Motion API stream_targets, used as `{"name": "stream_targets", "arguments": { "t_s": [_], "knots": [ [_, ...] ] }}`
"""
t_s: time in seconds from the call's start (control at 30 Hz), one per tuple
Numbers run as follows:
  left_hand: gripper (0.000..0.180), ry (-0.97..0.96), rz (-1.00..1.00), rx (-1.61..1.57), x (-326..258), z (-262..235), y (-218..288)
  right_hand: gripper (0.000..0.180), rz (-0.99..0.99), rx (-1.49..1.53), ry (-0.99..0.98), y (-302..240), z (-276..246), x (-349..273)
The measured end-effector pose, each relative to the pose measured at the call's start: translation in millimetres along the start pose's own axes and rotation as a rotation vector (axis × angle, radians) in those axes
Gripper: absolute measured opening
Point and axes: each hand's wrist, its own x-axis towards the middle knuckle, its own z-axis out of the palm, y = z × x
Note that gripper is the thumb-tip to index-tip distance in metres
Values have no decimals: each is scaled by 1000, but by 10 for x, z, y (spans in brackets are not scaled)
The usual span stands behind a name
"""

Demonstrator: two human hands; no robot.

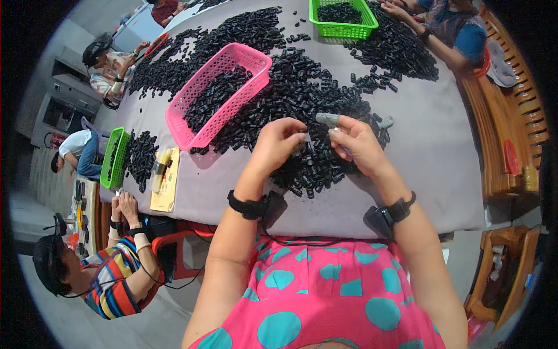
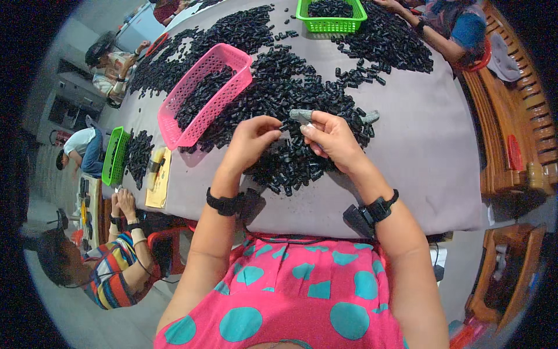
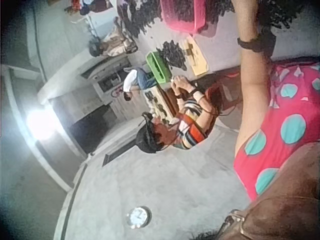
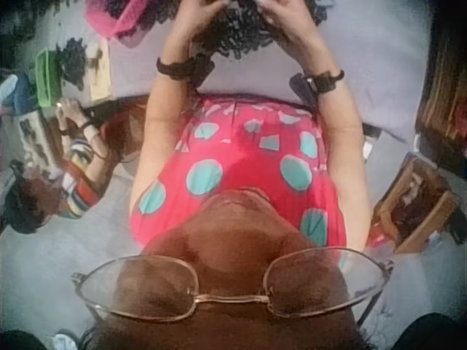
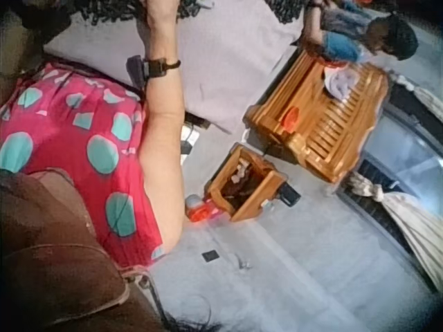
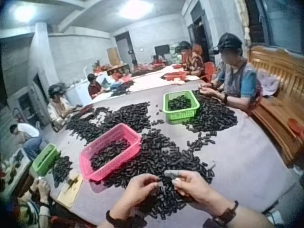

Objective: Assembling small black plastic components by hand at a production table.

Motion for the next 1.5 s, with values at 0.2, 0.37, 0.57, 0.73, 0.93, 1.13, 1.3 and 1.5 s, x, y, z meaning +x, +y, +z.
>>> {"name": "stream_targets", "arguments": {
  "t_s": [0.2,0.37,0.57,0.73,0.93,1.13,1.3,1.5],
  "knots": [
    [31,-126,-245,-1226,-44,106,-38,43,15,-57,-63,-72,57,-57],
    [30,-163,-269,-1354,-84,235,-189,51,12,9,-189,-65,81,-69],
    [22,-118,-313,-1397,-116,312,-111,55,56,-63,-223,-12,84,-58],
    [20,-109,-274,-1355,-105,343,-130,53,78,-38,-249,-5,120,-64],
    [20,-205,-231,-1356,-105,331,-184,52,93,-37,-247,-35,127,-66],
    [17,-162,-311,-1405,-96,352,-151,49,99,-80,-253,-35,102,-71],
    [20,-199,-306,-1436,-103,343,-161,47,109,-106,-227,-35,36,-40],
    [23,-175,-308,-1420,-99,345,-173,51,133,-73,-250,-42,73,-54]
  ]
}}
